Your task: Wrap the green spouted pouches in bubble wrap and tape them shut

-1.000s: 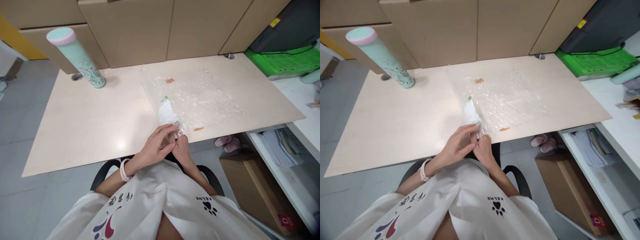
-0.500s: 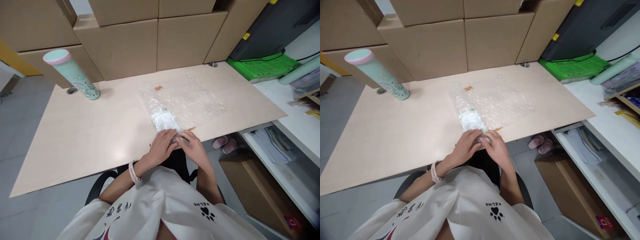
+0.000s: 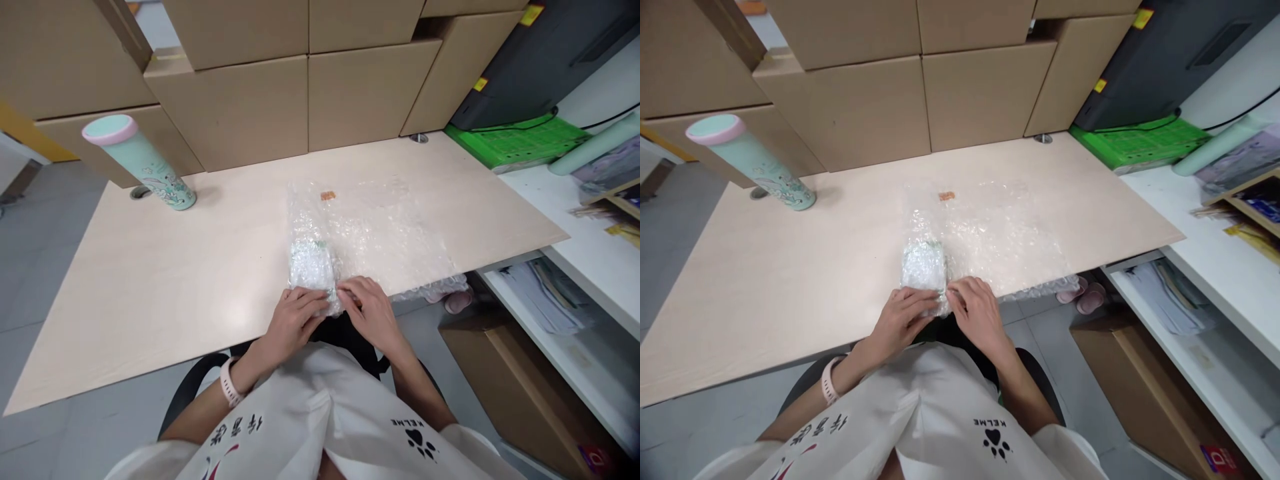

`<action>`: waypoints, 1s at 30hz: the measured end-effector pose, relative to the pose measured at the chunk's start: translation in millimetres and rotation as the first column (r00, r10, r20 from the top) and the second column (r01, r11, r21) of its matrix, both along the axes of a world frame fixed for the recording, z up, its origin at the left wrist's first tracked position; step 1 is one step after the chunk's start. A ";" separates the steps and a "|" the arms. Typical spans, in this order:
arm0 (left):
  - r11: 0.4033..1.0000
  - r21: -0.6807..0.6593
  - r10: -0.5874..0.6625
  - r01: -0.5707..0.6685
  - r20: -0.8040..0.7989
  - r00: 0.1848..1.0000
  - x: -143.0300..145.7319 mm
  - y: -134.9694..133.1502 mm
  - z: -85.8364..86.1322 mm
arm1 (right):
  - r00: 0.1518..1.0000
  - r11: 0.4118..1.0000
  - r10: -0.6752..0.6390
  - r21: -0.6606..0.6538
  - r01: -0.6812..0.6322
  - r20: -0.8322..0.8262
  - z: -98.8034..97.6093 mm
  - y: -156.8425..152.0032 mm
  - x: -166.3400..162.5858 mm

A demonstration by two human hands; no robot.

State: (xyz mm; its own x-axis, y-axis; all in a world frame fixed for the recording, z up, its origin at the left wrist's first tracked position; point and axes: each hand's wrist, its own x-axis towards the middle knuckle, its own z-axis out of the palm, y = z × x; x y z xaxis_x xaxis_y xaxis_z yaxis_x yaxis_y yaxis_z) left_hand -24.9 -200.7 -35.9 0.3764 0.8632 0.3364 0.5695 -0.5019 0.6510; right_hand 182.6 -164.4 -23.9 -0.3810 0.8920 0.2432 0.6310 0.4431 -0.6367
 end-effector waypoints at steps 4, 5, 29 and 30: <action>0.999 0.015 0.032 -0.033 0.037 0.999 -5.3 -5.7 -1.2 | 0.993 0.994 -0.091 0.051 0.094 -0.070 11.2 -7.0 -6.0; 0.999 0.009 0.040 -0.040 0.046 0.998 -3.2 -4.6 -2.9 | 0.993 0.992 -0.087 0.087 0.093 -0.075 14.4 -5.9 -9.6; 0.915 -0.373 0.315 -0.155 0.421 0.851 -17.7 -17.4 9.7 | 0.987 0.989 0.072 0.115 -0.089 0.145 -7.7 38.3 -48.6; 0.920 -0.352 0.319 -0.170 0.426 0.846 -17.3 -17.3 10.5 | 0.987 0.989 0.075 0.117 -0.092 0.143 -7.5 38.3 -48.6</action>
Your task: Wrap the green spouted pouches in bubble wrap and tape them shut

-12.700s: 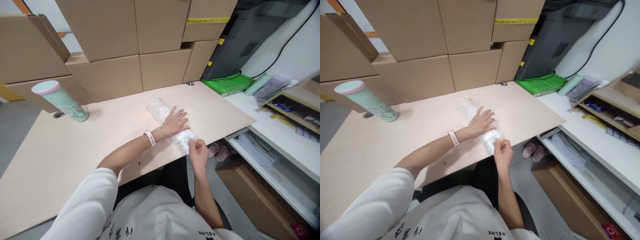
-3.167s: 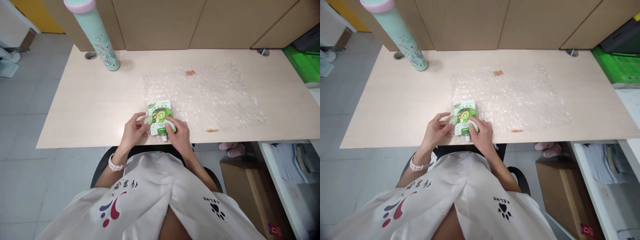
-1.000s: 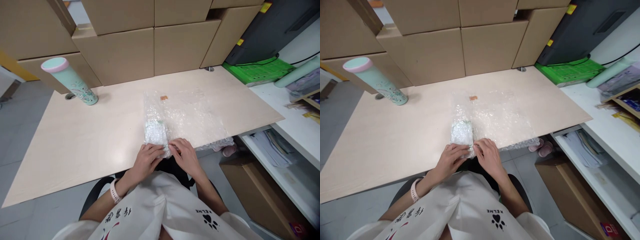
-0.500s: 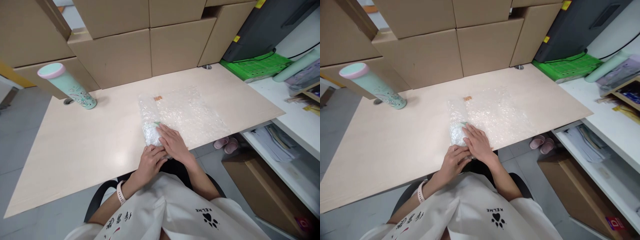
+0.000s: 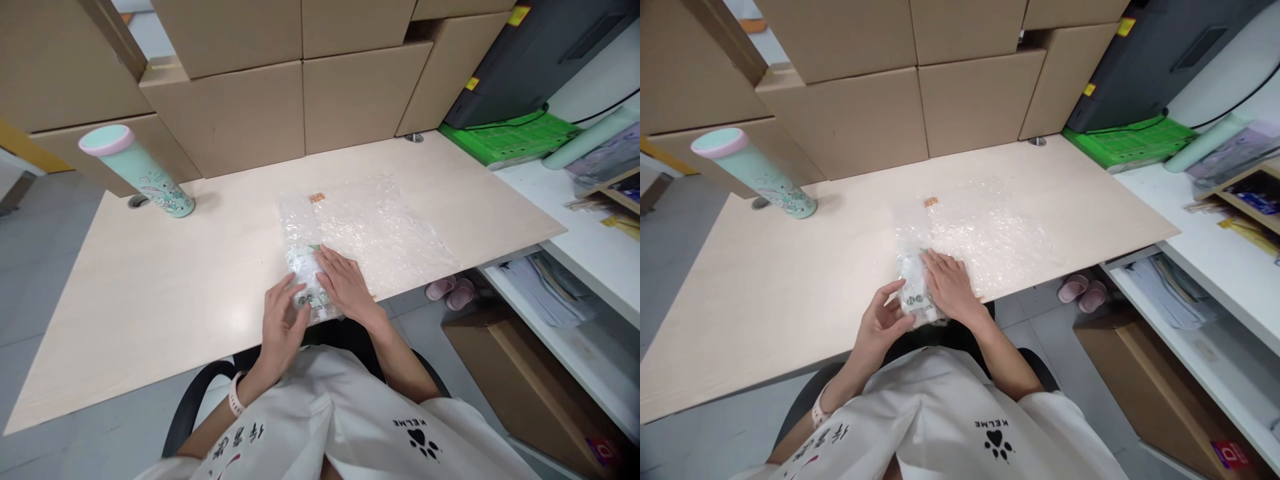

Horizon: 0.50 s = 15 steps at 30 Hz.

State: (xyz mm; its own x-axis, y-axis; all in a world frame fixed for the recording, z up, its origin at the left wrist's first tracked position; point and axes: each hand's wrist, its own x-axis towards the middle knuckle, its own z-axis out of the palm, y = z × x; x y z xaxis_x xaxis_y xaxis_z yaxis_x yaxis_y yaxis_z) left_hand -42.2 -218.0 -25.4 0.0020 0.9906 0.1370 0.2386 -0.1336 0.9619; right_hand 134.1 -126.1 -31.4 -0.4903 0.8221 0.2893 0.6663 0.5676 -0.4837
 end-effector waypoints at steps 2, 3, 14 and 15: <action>0.999 0.008 0.046 -0.046 0.032 0.998 0.9 0.4 1.7 | 1.000 1.000 0.004 -0.002 -0.004 0.001 0.1 0.0 0.7; 0.999 -0.013 0.044 -0.044 0.064 0.997 1.1 0.5 2.6 | 1.000 1.000 0.000 -0.007 0.000 0.007 0.2 0.0 1.1; 0.993 0.116 0.024 -0.028 0.031 0.999 11.3 -10.1 6.5 | 0.969 0.987 -0.031 -0.161 -0.009 -0.246 6.6 -0.5 -14.6; 0.988 0.155 0.015 -0.011 -0.026 1.000 13.6 -8.6 7.0 | 0.959 0.983 -0.065 -0.182 0.014 -0.277 4.1 1.0 -13.8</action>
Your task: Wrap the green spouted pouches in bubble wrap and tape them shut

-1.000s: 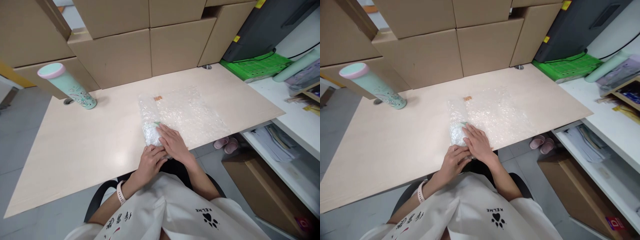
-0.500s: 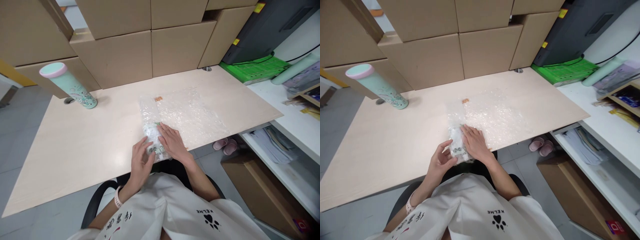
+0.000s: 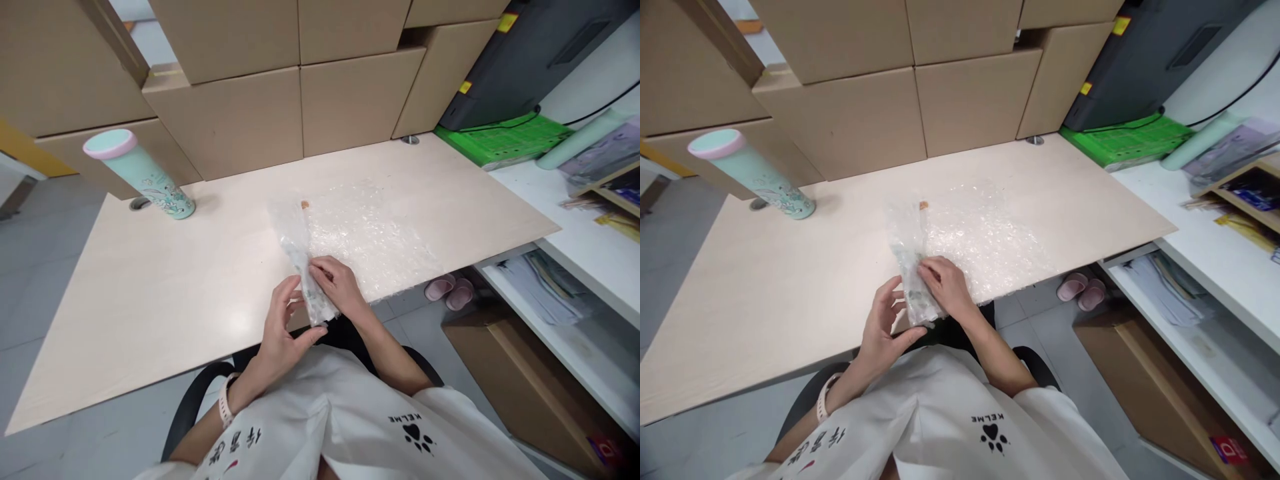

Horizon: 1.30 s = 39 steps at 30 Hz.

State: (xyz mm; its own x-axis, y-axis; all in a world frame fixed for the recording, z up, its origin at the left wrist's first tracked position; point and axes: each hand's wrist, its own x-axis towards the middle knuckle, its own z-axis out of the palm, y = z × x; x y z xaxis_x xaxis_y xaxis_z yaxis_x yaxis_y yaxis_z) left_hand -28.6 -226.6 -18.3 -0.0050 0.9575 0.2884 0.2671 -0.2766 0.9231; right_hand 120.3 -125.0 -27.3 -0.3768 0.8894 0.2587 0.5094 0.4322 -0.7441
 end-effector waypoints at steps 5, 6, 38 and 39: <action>0.987 0.110 -0.089 0.118 -0.242 0.966 23.1 19.5 2.8 | 0.994 0.989 -0.110 -0.103 0.107 -0.020 -15.4 7.7 25.6; 0.983 0.110 -0.114 0.149 -0.275 0.955 30.1 25.3 1.6 | 0.992 0.987 -0.129 -0.103 0.127 -0.008 -17.4 8.8 34.3; 0.997 0.080 0.018 -0.004 -0.172 0.985 18.0 37.9 -12.1 | 0.995 0.998 -0.055 0.017 0.056 -0.081 -3.3 -13.5 49.5; 0.995 0.097 0.038 -0.018 -0.205 0.978 14.1 35.2 -6.0 | 0.994 1.000 -0.015 -0.005 0.014 -0.106 -1.4 -16.0 43.5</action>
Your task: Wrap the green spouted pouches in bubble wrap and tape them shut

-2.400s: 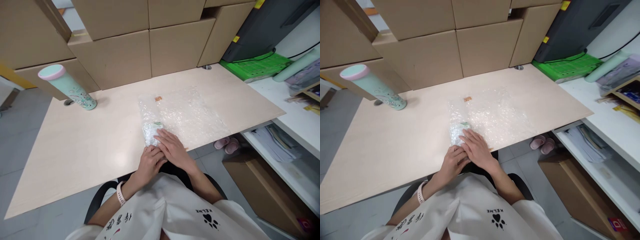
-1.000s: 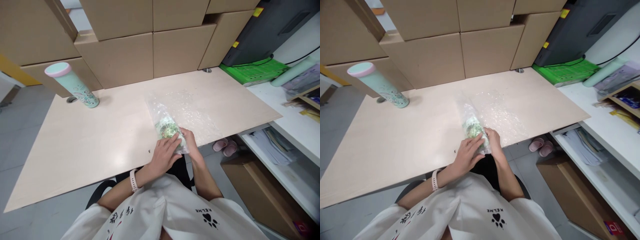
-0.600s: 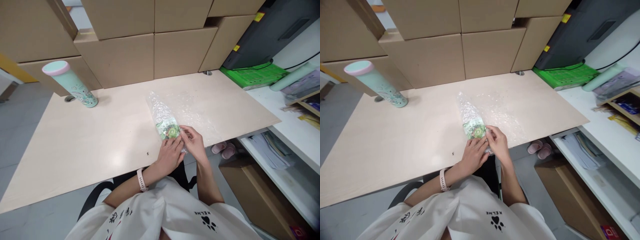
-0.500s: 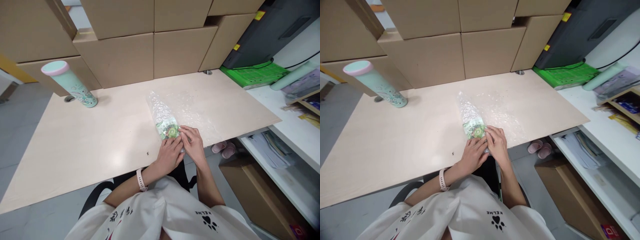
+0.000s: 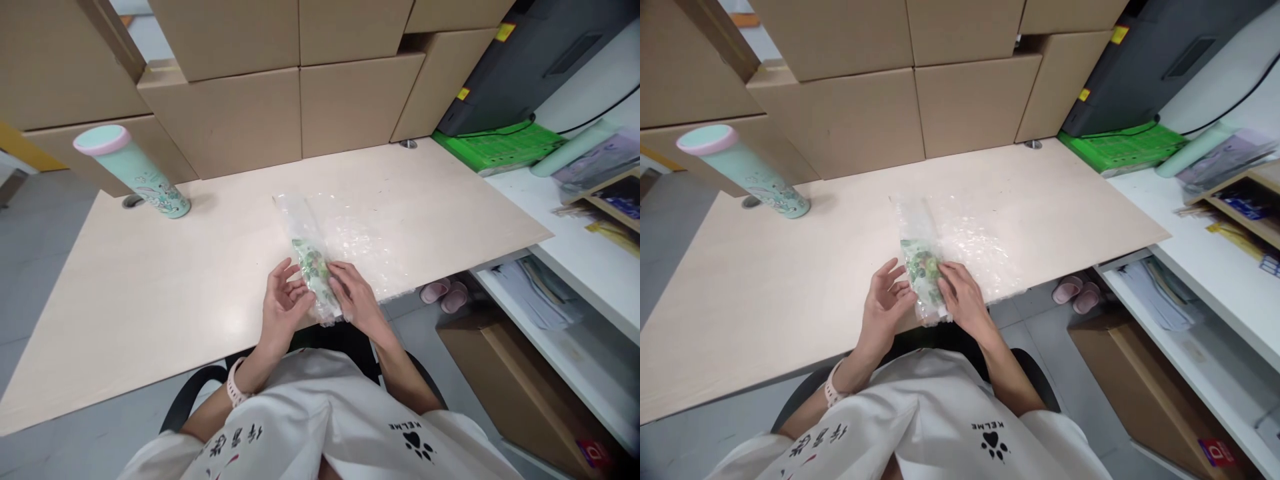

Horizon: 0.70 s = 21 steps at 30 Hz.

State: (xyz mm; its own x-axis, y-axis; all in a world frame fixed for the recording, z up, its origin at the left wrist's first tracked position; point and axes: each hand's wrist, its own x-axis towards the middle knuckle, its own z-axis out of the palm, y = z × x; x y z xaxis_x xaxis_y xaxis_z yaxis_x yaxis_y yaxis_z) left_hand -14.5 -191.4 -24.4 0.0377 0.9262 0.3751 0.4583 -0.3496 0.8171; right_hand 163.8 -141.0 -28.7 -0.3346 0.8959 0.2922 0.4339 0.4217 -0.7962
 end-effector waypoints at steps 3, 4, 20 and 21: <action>0.999 0.040 0.003 0.000 -0.087 0.996 -2.5 -6.6 15.5 | 0.993 0.994 0.107 -0.004 -0.108 -0.039 2.7 -1.9 -10.4; 0.998 0.059 -0.013 0.020 -0.124 0.992 -0.8 -6.9 17.7 | 0.993 0.993 0.114 0.018 -0.114 -0.013 2.1 -0.6 -10.5; 0.942 0.118 -0.183 0.314 -0.605 0.775 57.3 21.2 -21.0 | 0.927 0.927 -0.365 0.052 0.370 -0.090 -2.2 2.6 57.7; 0.941 0.107 -0.192 0.322 -0.614 0.765 56.1 21.2 -20.9 | 0.929 0.929 -0.356 0.070 0.363 -0.100 -0.7 -0.1 57.1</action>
State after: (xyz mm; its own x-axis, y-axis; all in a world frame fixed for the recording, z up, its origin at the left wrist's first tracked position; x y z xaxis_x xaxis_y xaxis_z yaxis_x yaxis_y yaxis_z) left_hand 41.6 -170.2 -45.2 0.5359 0.7591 0.3696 0.6938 -0.6454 0.3196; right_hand 221.0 -141.1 -29.4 0.0343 0.9218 0.3862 0.5020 0.3183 -0.8042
